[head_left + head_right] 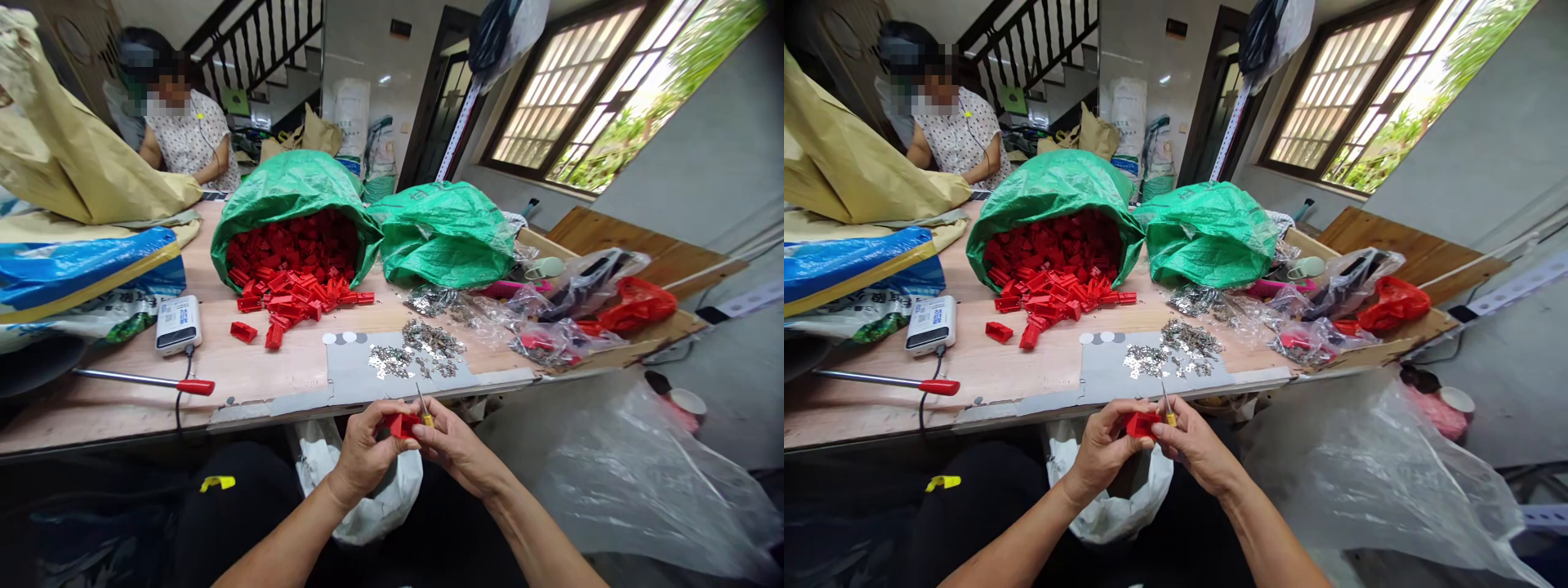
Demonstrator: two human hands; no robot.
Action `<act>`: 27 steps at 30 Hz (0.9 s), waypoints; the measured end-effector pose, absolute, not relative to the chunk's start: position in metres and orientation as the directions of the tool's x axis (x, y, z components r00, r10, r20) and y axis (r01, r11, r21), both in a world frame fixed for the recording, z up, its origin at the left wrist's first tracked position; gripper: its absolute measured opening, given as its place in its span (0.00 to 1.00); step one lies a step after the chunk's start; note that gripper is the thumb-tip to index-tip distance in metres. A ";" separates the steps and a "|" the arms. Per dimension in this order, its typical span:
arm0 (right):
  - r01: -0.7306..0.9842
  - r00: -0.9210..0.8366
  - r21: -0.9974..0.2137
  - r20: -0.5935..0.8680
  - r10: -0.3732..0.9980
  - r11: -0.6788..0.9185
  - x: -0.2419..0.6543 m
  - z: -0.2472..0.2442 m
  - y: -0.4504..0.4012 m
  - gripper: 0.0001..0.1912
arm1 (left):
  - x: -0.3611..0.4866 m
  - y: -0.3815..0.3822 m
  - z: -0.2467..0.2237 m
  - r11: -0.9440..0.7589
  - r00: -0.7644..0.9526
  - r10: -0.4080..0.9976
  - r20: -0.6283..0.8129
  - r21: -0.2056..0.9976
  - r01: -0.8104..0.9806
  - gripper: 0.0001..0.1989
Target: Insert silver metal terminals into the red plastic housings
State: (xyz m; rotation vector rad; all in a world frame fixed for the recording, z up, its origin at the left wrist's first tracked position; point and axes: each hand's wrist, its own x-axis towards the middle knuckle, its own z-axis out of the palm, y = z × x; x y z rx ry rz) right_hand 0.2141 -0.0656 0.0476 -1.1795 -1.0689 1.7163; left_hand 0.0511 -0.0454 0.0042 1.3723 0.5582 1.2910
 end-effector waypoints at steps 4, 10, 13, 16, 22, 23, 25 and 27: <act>-0.217 -0.272 -0.898 -0.322 0.907 -0.384 0.215 0.044 -0.071 0.20 | 0.050 -0.046 0.005 -0.314 0.317 0.853 0.415 0.892 -0.326 0.16; -0.265 -0.336 -0.882 -0.295 0.894 -0.391 0.210 0.040 -0.068 0.23 | 0.039 -0.033 0.012 -0.256 0.415 0.808 0.419 0.883 -0.393 0.16; -0.069 -0.332 -0.951 -0.263 0.906 -0.301 0.208 0.041 -0.052 0.23 | 0.031 -0.020 0.016 -0.106 0.345 0.896 0.278 0.890 -0.443 0.16; 0.363 -0.160 -0.932 -0.078 0.984 -0.015 0.207 0.043 -0.027 0.13 | 0.021 -0.006 0.020 -0.060 0.093 0.986 0.137 0.819 -0.570 0.15; 0.821 -0.215 -0.507 0.153 0.965 0.263 0.205 0.036 0.016 0.08 | 0.008 0.006 0.024 -0.021 -0.047 0.999 -0.013 0.742 -0.670 0.19; 0.839 -0.225 -0.475 0.143 0.964 0.266 0.204 0.034 0.020 0.09 | 0.008 0.007 0.024 -0.007 -0.044 0.999 -0.030 0.741 -0.671 0.20; 0.865 -0.236 -0.426 0.120 0.964 0.265 0.202 0.032 0.026 0.09 | 0.008 0.007 0.022 0.024 -0.028 0.998 -0.059 0.736 -0.677 0.21; 0.879 -0.241 -0.400 0.097 0.966 0.259 0.201 0.030 0.030 0.08 | 0.009 0.007 0.022 0.047 -0.013 0.997 -0.076 0.728 -0.683 0.22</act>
